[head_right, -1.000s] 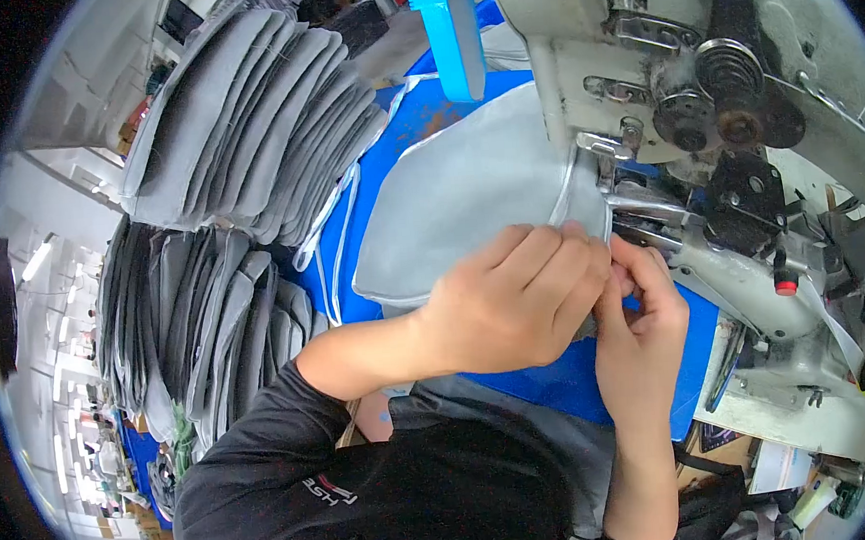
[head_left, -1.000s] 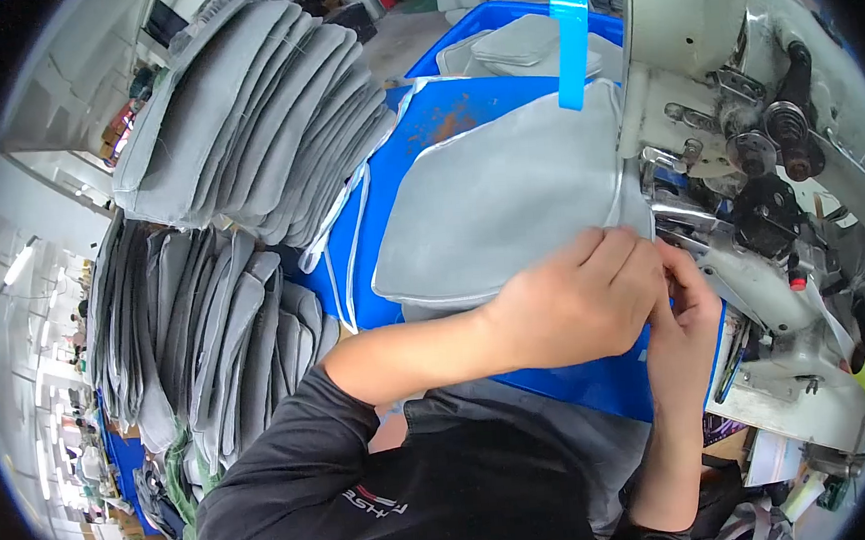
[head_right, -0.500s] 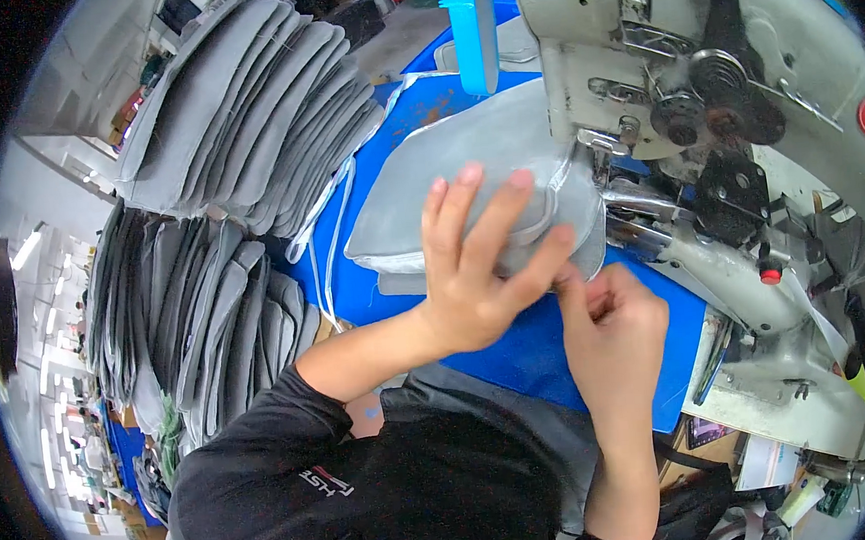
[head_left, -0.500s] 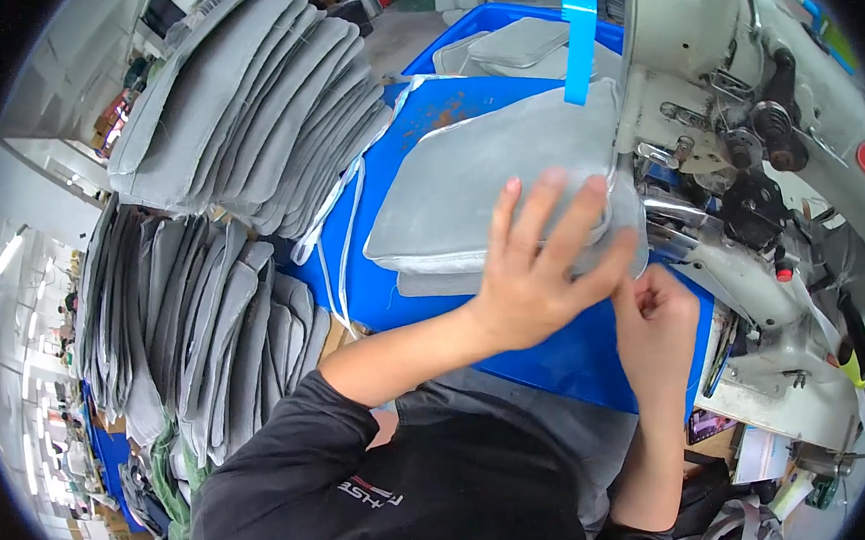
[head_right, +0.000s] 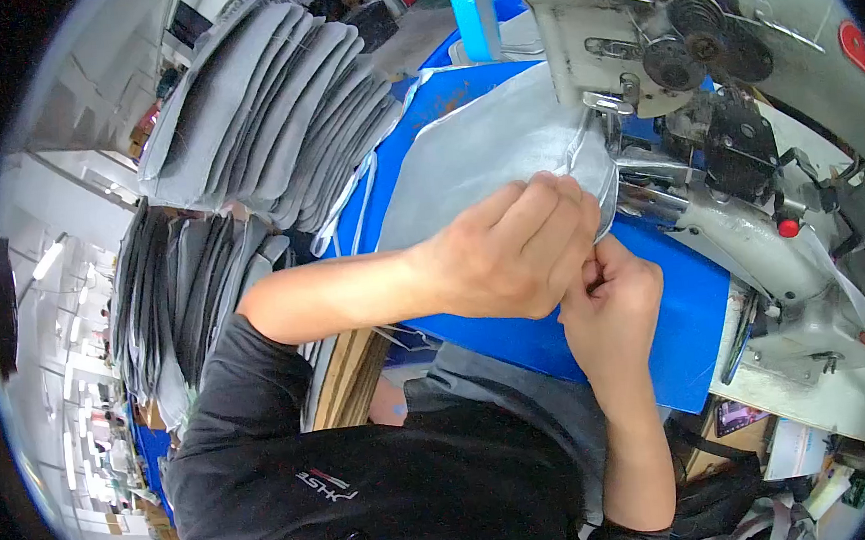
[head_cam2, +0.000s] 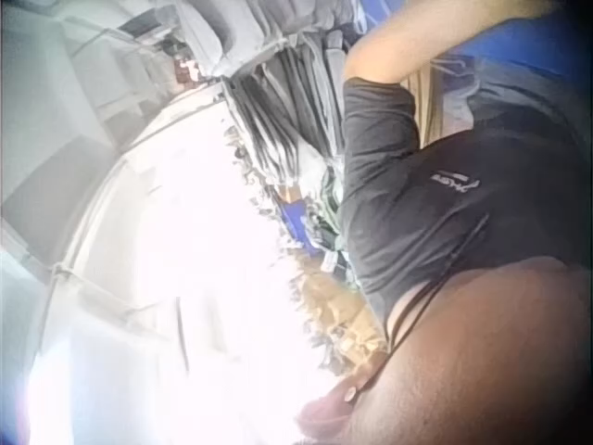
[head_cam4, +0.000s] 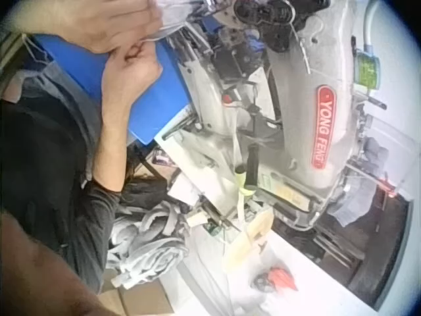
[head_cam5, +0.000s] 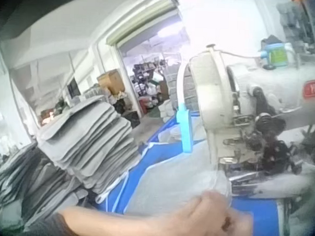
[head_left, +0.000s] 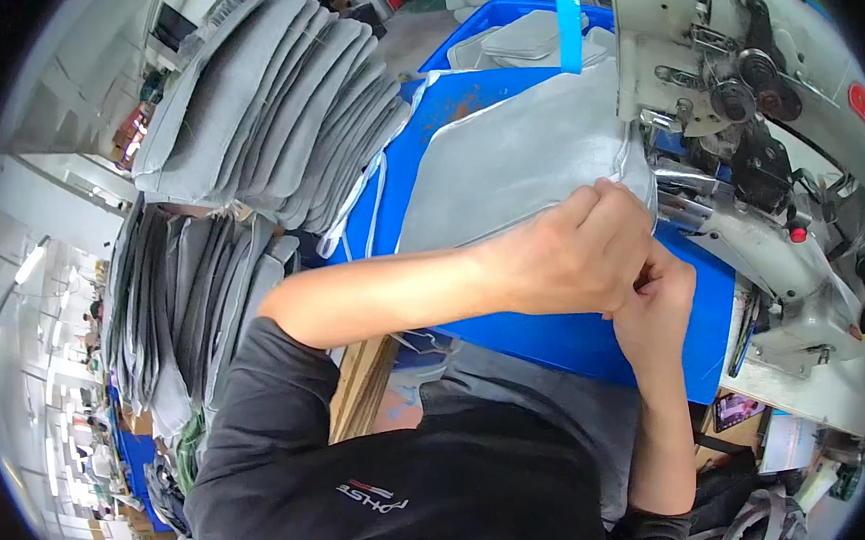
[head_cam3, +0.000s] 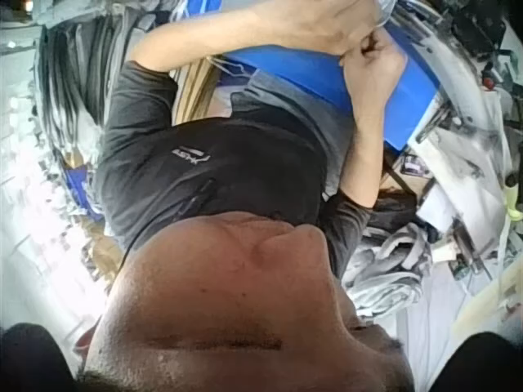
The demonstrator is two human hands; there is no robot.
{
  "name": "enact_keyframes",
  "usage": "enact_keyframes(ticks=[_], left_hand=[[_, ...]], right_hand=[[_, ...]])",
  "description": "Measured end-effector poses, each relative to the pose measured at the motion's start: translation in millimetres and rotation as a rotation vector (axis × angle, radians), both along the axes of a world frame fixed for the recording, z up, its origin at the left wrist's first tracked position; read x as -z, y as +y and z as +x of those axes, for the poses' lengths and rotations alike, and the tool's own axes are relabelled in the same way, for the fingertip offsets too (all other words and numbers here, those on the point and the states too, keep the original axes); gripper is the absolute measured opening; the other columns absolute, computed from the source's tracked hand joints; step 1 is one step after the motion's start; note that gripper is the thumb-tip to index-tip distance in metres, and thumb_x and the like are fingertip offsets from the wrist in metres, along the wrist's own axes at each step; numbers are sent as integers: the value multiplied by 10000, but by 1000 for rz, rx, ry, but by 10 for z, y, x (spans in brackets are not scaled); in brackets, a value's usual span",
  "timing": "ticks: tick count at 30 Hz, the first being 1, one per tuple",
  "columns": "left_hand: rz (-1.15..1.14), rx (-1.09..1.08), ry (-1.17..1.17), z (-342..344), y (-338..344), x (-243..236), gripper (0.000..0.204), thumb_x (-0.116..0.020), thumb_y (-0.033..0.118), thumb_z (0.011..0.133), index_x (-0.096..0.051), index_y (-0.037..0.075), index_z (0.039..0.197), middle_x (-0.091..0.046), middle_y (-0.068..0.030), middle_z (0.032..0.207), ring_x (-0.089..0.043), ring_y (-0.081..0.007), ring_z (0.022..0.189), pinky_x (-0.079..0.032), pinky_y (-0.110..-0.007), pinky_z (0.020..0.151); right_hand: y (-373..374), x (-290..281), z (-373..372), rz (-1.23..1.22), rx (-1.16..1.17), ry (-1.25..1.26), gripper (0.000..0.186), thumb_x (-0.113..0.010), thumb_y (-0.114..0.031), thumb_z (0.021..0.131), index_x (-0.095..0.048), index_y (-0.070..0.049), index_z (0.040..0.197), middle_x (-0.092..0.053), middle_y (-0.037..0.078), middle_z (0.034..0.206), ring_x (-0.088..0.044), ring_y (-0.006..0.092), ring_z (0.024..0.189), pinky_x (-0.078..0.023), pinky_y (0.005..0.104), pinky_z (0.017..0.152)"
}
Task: Sewing a strap onto a bag panel using an industrial sewing machine.
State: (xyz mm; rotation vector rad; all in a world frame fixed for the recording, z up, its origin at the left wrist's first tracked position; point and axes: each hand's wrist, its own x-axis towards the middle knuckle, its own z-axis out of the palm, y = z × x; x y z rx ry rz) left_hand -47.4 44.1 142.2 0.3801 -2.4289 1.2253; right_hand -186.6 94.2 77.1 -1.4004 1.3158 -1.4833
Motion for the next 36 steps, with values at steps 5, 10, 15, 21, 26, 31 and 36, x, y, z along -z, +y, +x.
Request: enact_keyframes(ticks=[5,10,15,21,26,31,36], left_hand=[[76,2,114,-116,-31,96,317,-592,163,687,-650,-63,901,-617,-133,837,-596,-229,773,-451,-270,596],[70,-32,123,-233,-153,115,336,-600,172,663,-654,-55,905,-623,-134,860,-605,-238,810,-449,-276,590],[91,-42,133,-219,-288,175,291,-612,157,698,-660,-35,911,-652,-143,931,-625,-260,891,-473,-283,634],[147,64,381,-139,-206,174,200,-654,159,779,-689,28,925,-658,-135,1154,-640,-281,984,-522,-318,719],[35,117,263,73,-300,294,199,-667,135,796,-699,17,953,-659,-128,1152,-641,-257,875,-513,-289,652],[16,53,86,2,-237,215,214,-678,79,775,-687,-40,953,-661,-165,1048,-611,-199,728,-483,-247,552],[81,-11,135,-100,-212,243,194,-656,83,750,-666,-55,885,-634,-125,892,-576,-149,662,-448,-222,490]], right_hand=[[-138,91,-58,-177,5,109,183,-684,7,771,-519,10,693,-450,93,535,-374,138,466,-321,283,452],[-305,86,-106,-232,-3,77,132,-689,-25,771,-566,19,755,-459,120,546,-385,163,472,-339,295,462],[-390,55,-110,-194,-18,87,127,-689,-47,784,-582,21,773,-492,145,562,-421,179,463,-374,309,472],[-361,33,-120,-23,2,55,148,-698,-70,804,-594,29,767,-532,125,538,-573,193,489,-438,320,497],[-363,-151,2,45,87,293,190,-705,-131,820,-630,25,740,-612,185,607,-636,319,562,-472,379,541],[-382,-9,38,-124,121,295,193,-693,-157,817,-642,17,751,-605,234,650,-627,383,606,-474,401,553],[-381,70,8,-222,91,300,171,-675,-143,823,-641,10,752,-601,239,661,-624,395,609,-466,396,537]])
